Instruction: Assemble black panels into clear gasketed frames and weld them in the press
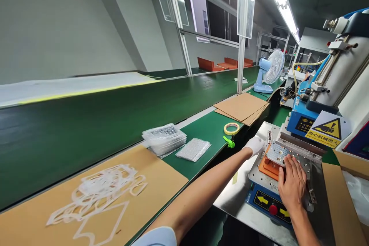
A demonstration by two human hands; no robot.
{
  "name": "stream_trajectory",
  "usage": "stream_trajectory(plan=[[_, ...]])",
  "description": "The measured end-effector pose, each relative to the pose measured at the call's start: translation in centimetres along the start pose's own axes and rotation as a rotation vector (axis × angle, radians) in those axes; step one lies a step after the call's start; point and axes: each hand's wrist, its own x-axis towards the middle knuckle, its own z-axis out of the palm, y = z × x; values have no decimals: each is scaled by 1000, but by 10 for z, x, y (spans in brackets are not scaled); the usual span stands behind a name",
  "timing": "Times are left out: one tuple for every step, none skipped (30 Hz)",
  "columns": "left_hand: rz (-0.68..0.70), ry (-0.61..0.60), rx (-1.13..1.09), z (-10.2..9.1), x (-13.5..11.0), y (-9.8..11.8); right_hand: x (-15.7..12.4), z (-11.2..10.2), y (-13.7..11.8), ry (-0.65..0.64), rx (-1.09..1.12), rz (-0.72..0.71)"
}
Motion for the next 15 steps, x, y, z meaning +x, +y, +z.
stream_trajectory(plan=[[28,17,40,-5,-8,-2,0,0,0,0,8,2],[71,34,77,-10,-17,-3,0,0,1,-1,16,5],[127,49,110,-13,-27,-3,0,-1,1,-7,24,6],[191,58,135,-16,-37,-2,0,-3,1,-18,28,4],[274,56,164,-18,-47,1,0,-5,1,-36,33,-3],[381,39,207,-19,-55,5,-1,-9,2,-61,42,-14],[505,8,269,-19,-62,11,-3,-13,3,-86,54,-20],[631,-35,347,-18,-66,17,-5,-18,5,-103,67,-13],[738,-84,439,-16,-68,24,-8,-23,8,-107,78,14],[814,-138,535,-12,-68,32,-12,-28,12,-89,86,65],[844,-187,617,-9,-66,40,-16,-33,18,-57,93,138],[832,-232,669,-4,-64,47,-21,-37,26,-23,103,221],[799,-274,699,1,-60,53,-26,-40,34,-6,124,303],[761,-313,709,6,-56,59,-31,-43,42,-9,154,373],[728,-345,707,10,-52,63,-35,-44,50,-27,189,428]])
